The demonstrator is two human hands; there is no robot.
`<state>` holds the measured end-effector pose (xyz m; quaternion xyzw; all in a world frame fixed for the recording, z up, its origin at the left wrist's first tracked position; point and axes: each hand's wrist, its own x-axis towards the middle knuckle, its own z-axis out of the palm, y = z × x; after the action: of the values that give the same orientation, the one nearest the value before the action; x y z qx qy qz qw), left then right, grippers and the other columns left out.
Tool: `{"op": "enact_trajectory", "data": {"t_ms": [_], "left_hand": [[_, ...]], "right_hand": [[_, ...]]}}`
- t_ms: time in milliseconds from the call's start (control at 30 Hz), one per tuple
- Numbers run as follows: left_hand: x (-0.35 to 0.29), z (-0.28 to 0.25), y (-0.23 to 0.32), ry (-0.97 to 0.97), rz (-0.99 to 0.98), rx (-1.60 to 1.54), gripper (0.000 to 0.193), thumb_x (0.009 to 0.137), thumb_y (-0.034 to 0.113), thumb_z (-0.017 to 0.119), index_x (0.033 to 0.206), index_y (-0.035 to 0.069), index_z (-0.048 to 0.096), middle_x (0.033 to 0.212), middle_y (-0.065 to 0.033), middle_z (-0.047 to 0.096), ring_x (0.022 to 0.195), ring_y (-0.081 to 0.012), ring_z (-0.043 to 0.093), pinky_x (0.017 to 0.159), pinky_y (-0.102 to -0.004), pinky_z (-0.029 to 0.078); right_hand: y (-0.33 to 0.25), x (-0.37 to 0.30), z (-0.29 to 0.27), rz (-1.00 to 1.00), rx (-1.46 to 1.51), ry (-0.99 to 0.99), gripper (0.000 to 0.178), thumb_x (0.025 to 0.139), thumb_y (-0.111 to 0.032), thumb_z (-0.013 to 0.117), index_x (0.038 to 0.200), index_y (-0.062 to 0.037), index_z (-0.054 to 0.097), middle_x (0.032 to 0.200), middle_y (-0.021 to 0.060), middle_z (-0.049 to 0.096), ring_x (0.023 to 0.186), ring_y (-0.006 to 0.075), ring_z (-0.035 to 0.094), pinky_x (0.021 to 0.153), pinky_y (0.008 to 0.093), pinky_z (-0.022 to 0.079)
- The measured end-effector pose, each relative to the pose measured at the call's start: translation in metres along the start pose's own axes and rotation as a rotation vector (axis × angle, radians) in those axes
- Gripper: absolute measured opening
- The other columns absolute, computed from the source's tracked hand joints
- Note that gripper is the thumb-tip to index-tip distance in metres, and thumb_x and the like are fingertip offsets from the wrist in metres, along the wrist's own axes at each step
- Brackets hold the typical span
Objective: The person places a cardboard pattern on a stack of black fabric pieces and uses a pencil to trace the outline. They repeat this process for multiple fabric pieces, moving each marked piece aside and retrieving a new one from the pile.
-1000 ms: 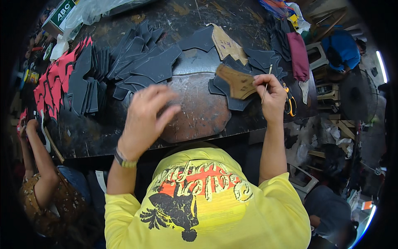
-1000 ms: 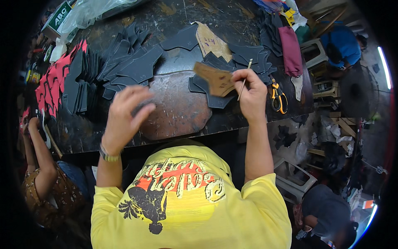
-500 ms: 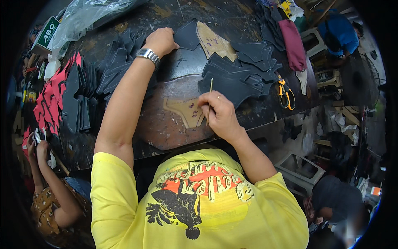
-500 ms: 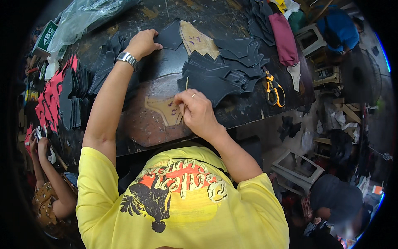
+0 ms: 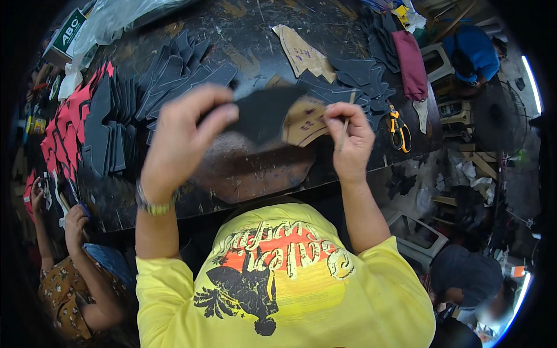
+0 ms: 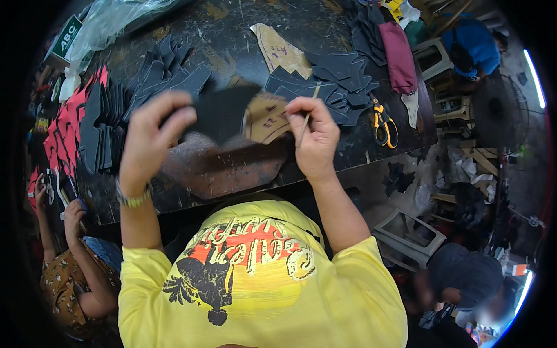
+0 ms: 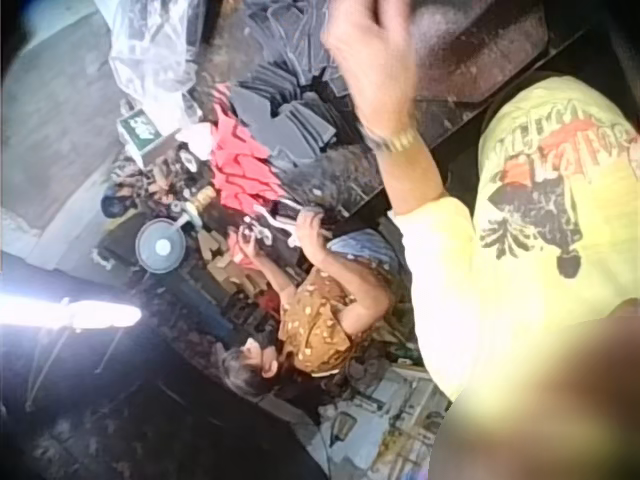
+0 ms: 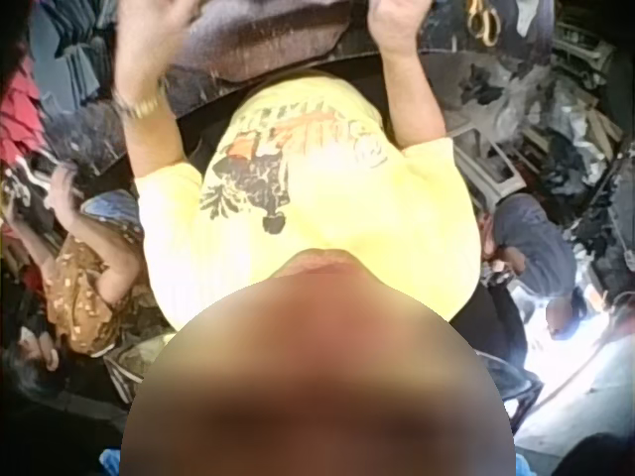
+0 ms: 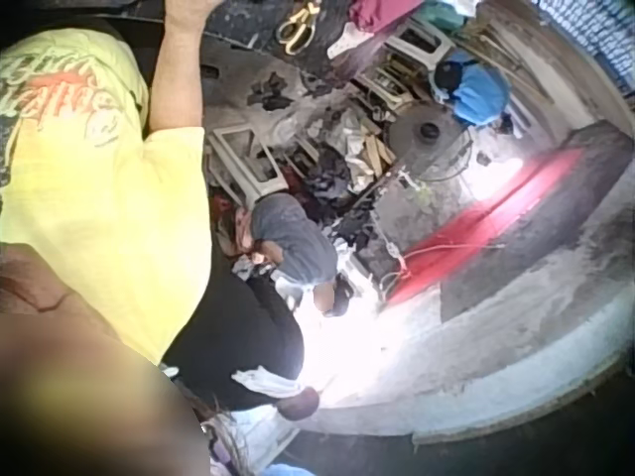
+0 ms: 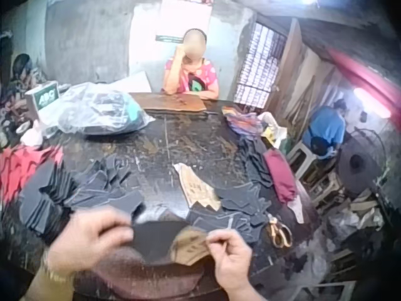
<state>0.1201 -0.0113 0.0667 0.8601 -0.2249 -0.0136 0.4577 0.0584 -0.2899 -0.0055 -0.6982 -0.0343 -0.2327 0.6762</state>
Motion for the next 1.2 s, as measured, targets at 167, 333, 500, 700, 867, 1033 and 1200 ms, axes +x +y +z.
{"op": "enact_trajectory", "data": {"t_ms": [167, 333, 500, 700, 867, 1033, 1200], "left_hand": [[-0.068, 0.024, -0.033, -0.047, -0.069, 0.243, 0.035, 0.090, 0.018, 0.081, 0.122, 0.007, 0.071, 0.107, -0.0138, 0.066, 0.091, -0.0373, 0.069, 0.078, -0.0421, 0.057], [-0.104, 0.021, -0.040, 0.205, -0.181, 0.229, 0.050, 0.084, 0.018, 0.087, 0.129, 0.008, 0.068, 0.121, -0.0111, 0.061, 0.087, -0.0286, 0.069, 0.077, -0.0372, 0.058], [-0.121, 0.021, -0.047, 0.260, -0.036, 0.286, 0.056, 0.079, 0.008, 0.088, 0.130, 0.004, 0.067, 0.121, -0.0137, 0.067, 0.098, -0.0288, 0.069, 0.085, -0.0377, 0.058], [-0.124, 0.026, -0.041, 0.304, -0.200, 0.058, 0.043, 0.081, 0.002, 0.083, 0.122, 0.003, 0.073, 0.120, -0.0134, 0.071, 0.104, -0.0304, 0.069, 0.090, -0.0379, 0.056], [-0.120, 0.021, -0.041, 0.229, -0.142, 0.155, 0.034, 0.085, 0.002, 0.080, 0.119, 0.003, 0.075, 0.121, -0.0128, 0.071, 0.104, -0.0309, 0.069, 0.092, -0.0391, 0.057], [-0.119, 0.022, -0.044, 0.239, -0.086, 0.238, 0.031, 0.087, 0.000, 0.077, 0.118, 0.003, 0.076, 0.123, -0.0133, 0.071, 0.108, -0.0314, 0.070, 0.094, -0.0390, 0.057], [-0.121, 0.025, -0.043, 0.238, -0.112, 0.234, 0.028, 0.088, -0.002, 0.076, 0.116, 0.003, 0.078, 0.123, -0.0133, 0.072, 0.109, -0.0300, 0.072, 0.092, -0.0363, 0.058]], "right_hand": [[-0.023, 0.019, 0.011, 0.015, 0.200, -0.049, 0.011, 0.099, 0.004, 0.069, 0.109, -0.0019, 0.068, 0.106, 0.0007, 0.067, 0.098, 0.0085, 0.063, 0.090, 0.0235, 0.051], [-0.036, 0.015, 0.043, 0.062, 0.212, -0.351, 0.013, 0.098, 0.007, 0.066, 0.109, -0.0002, 0.067, 0.108, 0.0038, 0.068, 0.101, 0.0109, 0.063, 0.093, 0.0253, 0.051], [-0.023, 0.000, 0.066, 0.077, -0.085, -0.703, 0.018, 0.092, 0.012, 0.065, 0.105, 0.0000, 0.067, 0.103, 0.0073, 0.069, 0.097, 0.0158, 0.067, 0.088, 0.0285, 0.052], [0.007, -0.007, 0.076, -0.084, -0.373, -0.747, 0.018, 0.091, 0.009, 0.070, 0.105, -0.0006, 0.067, 0.097, 0.0113, 0.069, 0.091, 0.0279, 0.068, 0.081, 0.0347, 0.053], [0.006, -0.011, 0.076, -0.126, -0.353, -0.675, 0.017, 0.092, 0.007, 0.066, 0.106, -0.0025, 0.065, 0.094, 0.0160, 0.064, 0.089, 0.0370, 0.067, 0.078, 0.0415, 0.053], [0.002, -0.011, 0.076, -0.095, -0.382, -0.654, 0.020, 0.089, 0.009, 0.068, 0.106, -0.0009, 0.066, 0.098, 0.0135, 0.068, 0.091, 0.0316, 0.068, 0.080, 0.0374, 0.053], [0.003, -0.005, 0.072, -0.080, -0.391, -0.725, 0.022, 0.088, 0.010, 0.071, 0.106, -0.0002, 0.067, 0.100, 0.0117, 0.070, 0.091, 0.0282, 0.069, 0.081, 0.0352, 0.054]]}}
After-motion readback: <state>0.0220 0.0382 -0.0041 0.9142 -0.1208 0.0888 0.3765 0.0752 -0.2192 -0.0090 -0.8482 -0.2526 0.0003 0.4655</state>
